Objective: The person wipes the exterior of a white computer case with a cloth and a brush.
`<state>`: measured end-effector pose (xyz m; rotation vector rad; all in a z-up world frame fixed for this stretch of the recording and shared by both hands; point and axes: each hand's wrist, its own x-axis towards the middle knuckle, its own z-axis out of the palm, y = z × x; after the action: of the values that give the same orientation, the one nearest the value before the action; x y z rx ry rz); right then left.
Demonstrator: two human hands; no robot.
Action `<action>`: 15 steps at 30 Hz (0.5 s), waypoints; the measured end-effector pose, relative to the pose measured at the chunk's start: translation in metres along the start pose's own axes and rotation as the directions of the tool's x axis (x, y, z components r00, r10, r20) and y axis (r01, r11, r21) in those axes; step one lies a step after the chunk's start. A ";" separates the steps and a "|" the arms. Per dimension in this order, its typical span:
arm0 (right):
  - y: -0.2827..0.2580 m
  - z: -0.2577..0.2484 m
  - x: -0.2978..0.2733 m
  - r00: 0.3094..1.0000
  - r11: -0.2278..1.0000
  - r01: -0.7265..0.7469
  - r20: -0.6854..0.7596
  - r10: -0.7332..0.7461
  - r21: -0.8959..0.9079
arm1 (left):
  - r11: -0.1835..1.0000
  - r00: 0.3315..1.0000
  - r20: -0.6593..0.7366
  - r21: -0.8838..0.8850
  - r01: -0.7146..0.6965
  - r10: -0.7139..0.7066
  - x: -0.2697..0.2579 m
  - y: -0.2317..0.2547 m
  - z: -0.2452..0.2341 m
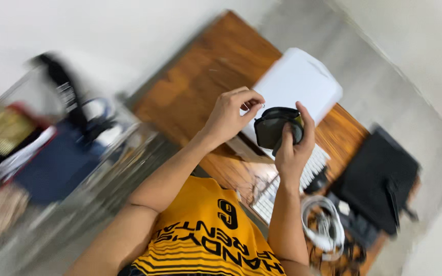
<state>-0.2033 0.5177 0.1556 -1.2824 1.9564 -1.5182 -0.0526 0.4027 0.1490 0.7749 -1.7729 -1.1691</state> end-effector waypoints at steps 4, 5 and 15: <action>-0.015 0.054 0.007 0.961 0.979 0.172 0.200 -0.191 0.111 | 0.986 0.981 -0.194 0.165 0.009 0.023 -0.045 0.006 -0.054; -0.018 0.060 0.003 0.951 0.977 0.157 0.243 -0.189 0.144 | 0.981 0.971 -0.238 0.190 0.032 0.014 -0.057 0.011 -0.062; -0.032 0.128 -0.054 0.688 0.905 0.218 0.600 -0.408 0.366 | 0.905 0.718 -0.657 0.126 0.406 -0.230 -0.200 0.027 -0.077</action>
<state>-0.0672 0.4865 0.1249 -1.7862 1.0645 -1.1506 0.1043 0.5500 0.1268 1.4941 -1.2465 -0.7387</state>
